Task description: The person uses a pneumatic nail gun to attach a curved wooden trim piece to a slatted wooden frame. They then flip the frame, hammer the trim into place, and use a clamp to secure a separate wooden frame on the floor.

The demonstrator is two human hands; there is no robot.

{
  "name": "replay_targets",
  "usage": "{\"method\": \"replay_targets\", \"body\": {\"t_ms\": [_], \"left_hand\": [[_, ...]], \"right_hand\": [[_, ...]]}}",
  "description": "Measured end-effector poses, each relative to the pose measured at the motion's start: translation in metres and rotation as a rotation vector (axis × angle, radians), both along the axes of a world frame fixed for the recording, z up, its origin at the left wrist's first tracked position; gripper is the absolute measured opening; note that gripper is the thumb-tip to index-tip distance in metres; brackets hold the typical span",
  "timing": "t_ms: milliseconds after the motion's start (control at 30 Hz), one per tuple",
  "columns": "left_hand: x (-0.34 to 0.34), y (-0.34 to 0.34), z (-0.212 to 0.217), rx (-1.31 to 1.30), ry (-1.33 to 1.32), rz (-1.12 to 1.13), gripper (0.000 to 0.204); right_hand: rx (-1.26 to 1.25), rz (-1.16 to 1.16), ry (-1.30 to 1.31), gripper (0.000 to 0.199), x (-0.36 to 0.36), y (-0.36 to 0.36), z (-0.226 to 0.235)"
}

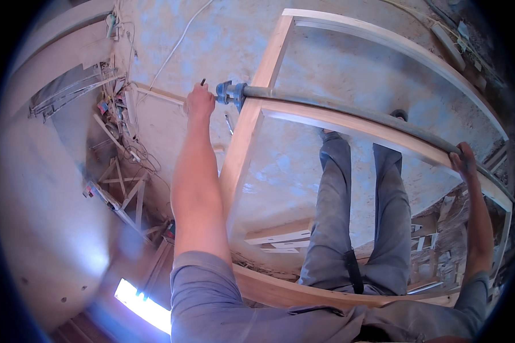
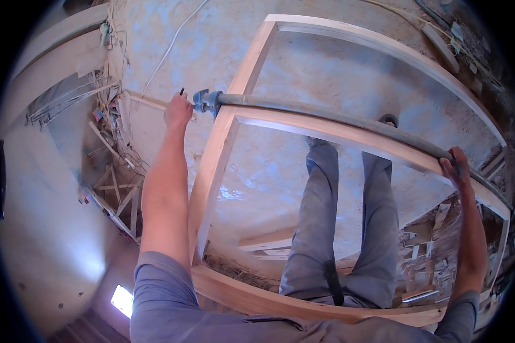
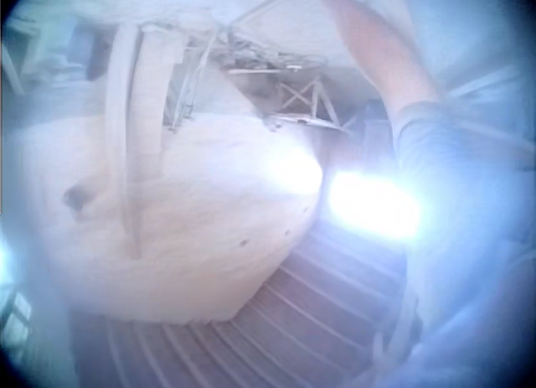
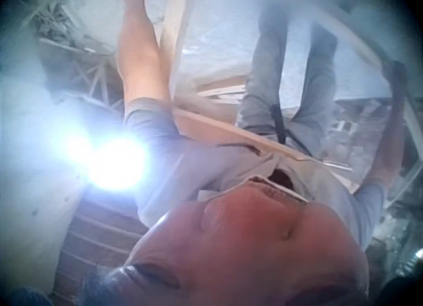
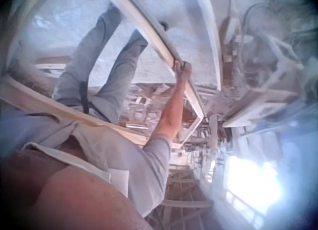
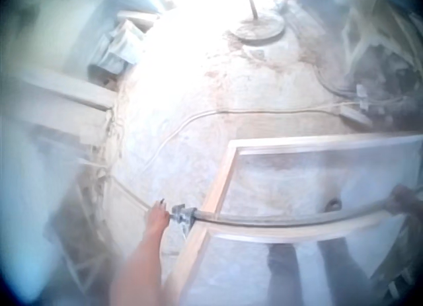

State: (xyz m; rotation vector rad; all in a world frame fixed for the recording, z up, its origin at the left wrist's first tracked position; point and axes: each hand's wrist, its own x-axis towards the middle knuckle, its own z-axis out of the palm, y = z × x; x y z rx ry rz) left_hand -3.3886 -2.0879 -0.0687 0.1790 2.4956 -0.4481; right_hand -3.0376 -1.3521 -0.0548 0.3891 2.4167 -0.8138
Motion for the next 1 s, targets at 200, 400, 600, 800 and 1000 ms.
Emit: {"method": "replay_targets", "body": {"t_ms": [200,400,600,800,1000], "left_hand": [[-0.024,0.007,0.003,0.257,0.306,0.484,0.040],[0.047,0.085,0.102,0.618,0.606,-0.124,0.052],[0.099,0.207,0.255,0.323,0.270,-0.432,0.060],[0.121,0.197,0.354,0.332,0.357,-0.536,0.025],[0.132,0.167,0.503,0.060,0.287,-0.860,0.028]], "right_hand": [[0.033,0.019,-0.188,0.023,-0.019,0.037,-0.034],[0.052,0.216,0.000,0.016,-0.037,0.035,0.024],[0.003,0.304,-0.125,0.029,-0.037,0.006,0.107],[-0.128,0.238,0.014,0.041,-0.017,-0.023,0.235],[-0.198,0.207,0.002,0.039,0.001,-0.053,0.345]]}}
